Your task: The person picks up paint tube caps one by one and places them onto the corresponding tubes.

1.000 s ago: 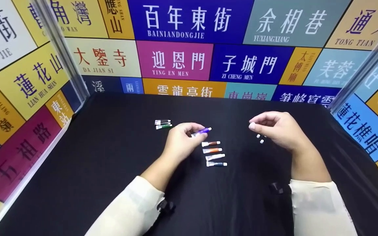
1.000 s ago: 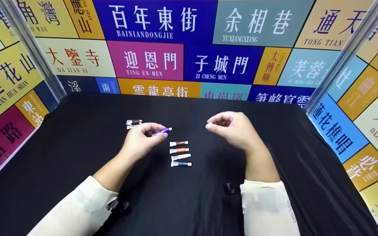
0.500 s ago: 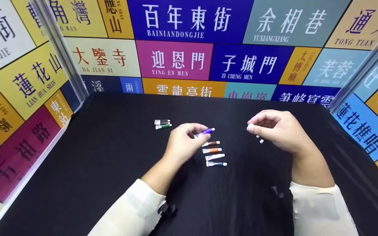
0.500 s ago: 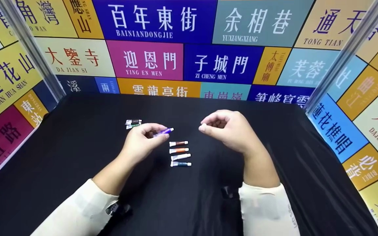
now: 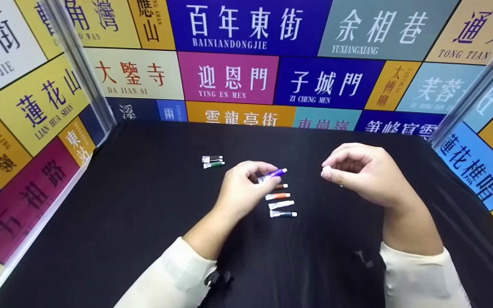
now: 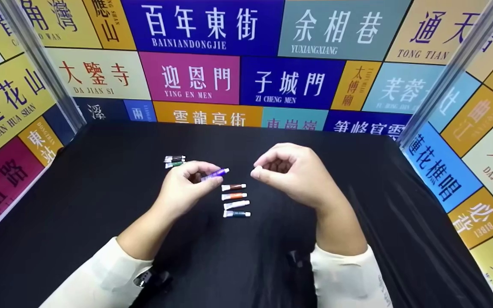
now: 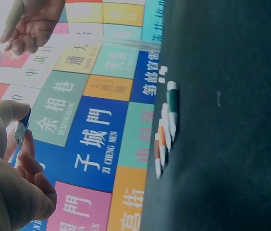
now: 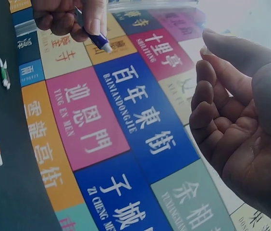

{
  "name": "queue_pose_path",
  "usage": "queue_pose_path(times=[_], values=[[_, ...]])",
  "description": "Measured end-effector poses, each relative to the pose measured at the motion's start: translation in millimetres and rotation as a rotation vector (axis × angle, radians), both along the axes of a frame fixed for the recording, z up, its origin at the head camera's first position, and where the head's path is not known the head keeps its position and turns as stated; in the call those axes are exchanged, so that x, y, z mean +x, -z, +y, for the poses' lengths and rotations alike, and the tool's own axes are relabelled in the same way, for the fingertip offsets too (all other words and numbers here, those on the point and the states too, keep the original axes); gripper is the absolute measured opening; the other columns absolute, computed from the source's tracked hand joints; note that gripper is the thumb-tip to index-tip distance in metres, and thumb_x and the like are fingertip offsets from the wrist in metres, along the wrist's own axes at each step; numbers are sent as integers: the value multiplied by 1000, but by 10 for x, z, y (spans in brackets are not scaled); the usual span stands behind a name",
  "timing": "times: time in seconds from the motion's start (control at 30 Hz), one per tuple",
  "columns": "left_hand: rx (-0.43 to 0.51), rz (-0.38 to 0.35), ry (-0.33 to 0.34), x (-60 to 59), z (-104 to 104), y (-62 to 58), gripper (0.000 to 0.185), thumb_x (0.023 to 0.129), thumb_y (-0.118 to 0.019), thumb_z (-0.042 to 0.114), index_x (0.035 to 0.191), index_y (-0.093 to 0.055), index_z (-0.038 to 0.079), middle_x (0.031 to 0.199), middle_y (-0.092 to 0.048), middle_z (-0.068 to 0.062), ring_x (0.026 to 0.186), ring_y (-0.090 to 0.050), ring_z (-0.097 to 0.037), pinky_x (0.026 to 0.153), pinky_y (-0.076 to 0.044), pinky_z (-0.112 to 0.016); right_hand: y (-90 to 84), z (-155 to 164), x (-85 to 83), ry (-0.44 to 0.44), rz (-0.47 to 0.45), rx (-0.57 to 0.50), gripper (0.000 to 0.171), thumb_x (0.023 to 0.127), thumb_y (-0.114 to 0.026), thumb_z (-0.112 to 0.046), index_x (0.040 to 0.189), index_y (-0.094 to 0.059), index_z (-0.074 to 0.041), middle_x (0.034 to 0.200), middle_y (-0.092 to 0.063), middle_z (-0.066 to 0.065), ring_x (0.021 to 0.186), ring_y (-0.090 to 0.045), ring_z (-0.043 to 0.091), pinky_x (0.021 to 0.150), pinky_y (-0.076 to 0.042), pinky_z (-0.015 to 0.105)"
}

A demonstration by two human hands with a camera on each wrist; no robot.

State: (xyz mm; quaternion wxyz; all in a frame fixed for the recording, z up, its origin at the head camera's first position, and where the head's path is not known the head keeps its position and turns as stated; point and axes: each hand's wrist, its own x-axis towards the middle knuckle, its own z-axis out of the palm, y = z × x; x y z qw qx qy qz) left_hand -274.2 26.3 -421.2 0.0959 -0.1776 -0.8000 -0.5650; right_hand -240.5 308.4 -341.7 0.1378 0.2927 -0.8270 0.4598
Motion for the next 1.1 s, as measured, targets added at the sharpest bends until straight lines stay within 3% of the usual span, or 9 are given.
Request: queue_pose_path(times=[0.37,0.63,1.1], values=[[35,45,47,220,9,-205,18,89,-87,27,107,-85,25,101,-77,5,84,-65,-13,73,-57,-29,-71,-107,171,-56,125,-63,26,79,-84,15,95,-81,-5,90,-75,3,74,-64,12,61,-52,19],[101,92,111,389,7,-349,17,89,-87,26,106,-85,27,101,-77,11,84,-66,-12,70,-57,-28,-149,-208,278,-183,174,-269,27,75,-76,28,95,-75,9,90,-74,7,74,-66,12,65,-56,17],[136,182,167,630,-29,-562,18,89,-88,24,107,-85,27,103,-77,16,88,-67,-11,72,-57,-32,-290,-394,547,-296,313,-367,24,70,-80,28,89,-72,16,85,-70,13,80,-65,17,72,-57,19]])
